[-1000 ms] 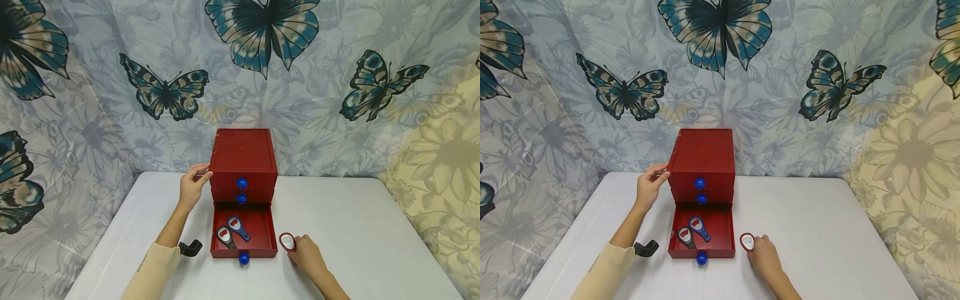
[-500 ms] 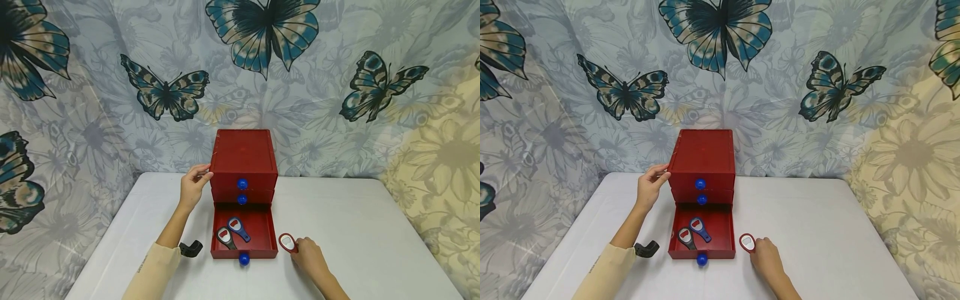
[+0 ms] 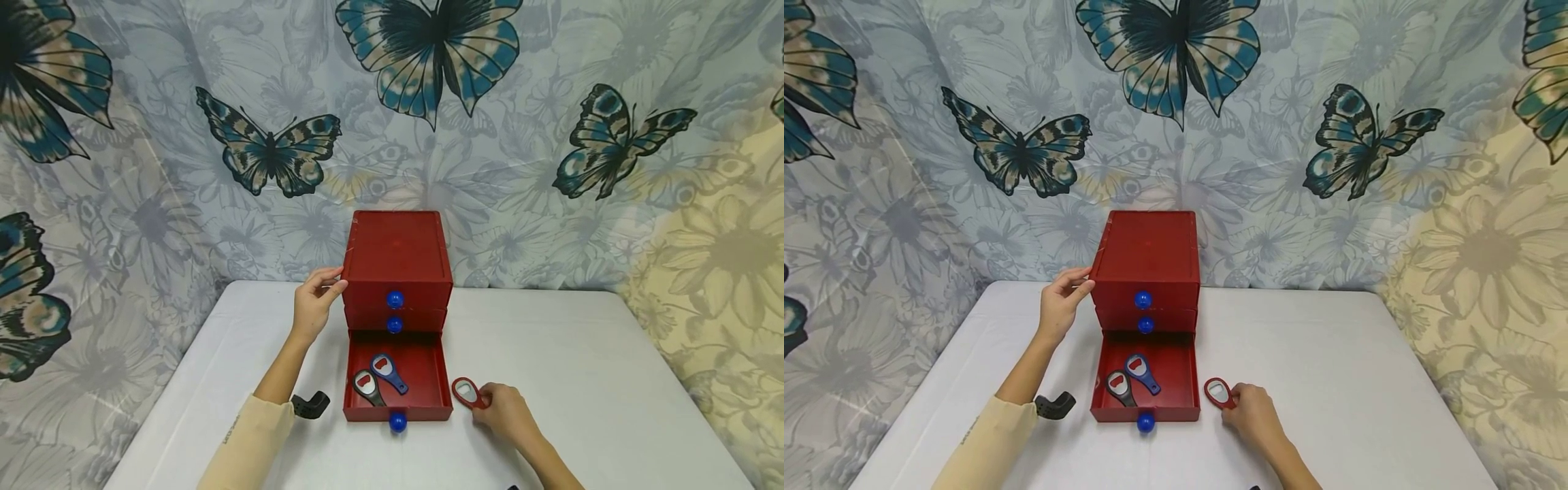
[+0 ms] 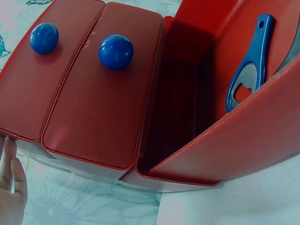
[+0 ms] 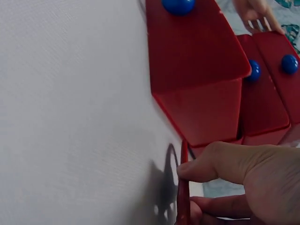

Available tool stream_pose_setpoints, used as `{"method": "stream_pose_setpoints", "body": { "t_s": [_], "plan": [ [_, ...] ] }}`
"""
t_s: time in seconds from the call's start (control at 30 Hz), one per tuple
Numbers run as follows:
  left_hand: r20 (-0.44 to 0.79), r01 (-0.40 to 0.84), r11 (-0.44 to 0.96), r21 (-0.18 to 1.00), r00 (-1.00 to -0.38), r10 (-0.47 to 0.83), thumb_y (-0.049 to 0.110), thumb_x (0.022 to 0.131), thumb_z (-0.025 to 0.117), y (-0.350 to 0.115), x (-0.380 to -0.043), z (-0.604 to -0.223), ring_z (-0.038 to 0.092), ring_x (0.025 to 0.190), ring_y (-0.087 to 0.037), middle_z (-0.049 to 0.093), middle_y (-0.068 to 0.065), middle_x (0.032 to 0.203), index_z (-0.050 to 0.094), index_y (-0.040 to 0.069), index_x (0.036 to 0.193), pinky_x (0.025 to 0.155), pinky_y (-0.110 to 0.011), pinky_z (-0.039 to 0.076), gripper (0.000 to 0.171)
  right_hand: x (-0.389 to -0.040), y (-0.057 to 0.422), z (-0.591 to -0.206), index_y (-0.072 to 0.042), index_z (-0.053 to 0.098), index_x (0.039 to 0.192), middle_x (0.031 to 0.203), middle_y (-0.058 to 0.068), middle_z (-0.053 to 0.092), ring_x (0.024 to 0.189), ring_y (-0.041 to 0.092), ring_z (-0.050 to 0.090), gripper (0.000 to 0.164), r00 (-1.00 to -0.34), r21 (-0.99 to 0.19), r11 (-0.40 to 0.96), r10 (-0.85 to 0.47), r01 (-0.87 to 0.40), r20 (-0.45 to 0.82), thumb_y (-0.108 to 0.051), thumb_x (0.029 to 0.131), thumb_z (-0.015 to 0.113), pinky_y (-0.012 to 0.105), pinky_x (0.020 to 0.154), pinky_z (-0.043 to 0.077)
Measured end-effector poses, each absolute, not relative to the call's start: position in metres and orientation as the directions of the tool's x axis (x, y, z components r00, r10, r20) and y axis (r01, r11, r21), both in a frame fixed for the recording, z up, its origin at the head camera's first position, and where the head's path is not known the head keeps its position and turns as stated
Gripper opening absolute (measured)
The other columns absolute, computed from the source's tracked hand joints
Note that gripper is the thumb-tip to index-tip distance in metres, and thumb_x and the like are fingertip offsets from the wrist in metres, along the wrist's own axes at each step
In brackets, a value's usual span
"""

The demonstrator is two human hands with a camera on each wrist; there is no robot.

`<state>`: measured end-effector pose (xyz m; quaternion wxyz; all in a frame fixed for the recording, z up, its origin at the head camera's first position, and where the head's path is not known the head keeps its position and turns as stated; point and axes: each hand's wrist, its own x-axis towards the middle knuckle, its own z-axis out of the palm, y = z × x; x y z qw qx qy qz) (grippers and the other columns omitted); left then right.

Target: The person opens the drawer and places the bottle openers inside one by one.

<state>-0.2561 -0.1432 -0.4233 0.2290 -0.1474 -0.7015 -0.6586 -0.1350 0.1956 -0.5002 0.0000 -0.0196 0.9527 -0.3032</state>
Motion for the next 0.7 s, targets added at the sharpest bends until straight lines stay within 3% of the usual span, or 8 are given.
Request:
{"method": "stream_pose_setpoints", "body": {
  "t_s": [0.43,0.7],
  "plan": [
    [0.525,0.517,0.097,0.851,-0.846,-0.096,0.0,0.087,0.07,-0.144,-0.259,-0.42,0.061,0.089,0.002,0.06,-0.026,0.115,0.066,-0.009,0.116,0.078,-0.011,0.05,0.031,-0.146,0.193,-0.477,0.006,0.07,0.091,0.067,0.0,0.06,0.057,0.007,0.051,0.025,-1.0,-0.697,0.717,-0.016,-0.023,0.016,-0.001,0.068,0.075,0.018,0.051,0.042],
    [0.488,0.482,0.084,0.872,-0.868,-0.092,-0.001,0.086,0.07,-0.143,-0.255,-0.42,0.061,0.087,0.002,0.06,-0.019,0.114,0.066,-0.01,0.116,0.077,-0.011,0.051,0.032,-0.15,0.181,-0.461,0.006,0.069,0.093,0.07,0.003,0.061,0.055,0.008,0.054,0.023,-1.0,-0.741,0.671,-0.028,-0.02,0.001,0.001,0.071,0.073,0.019,0.048,0.045]
  ]
}}
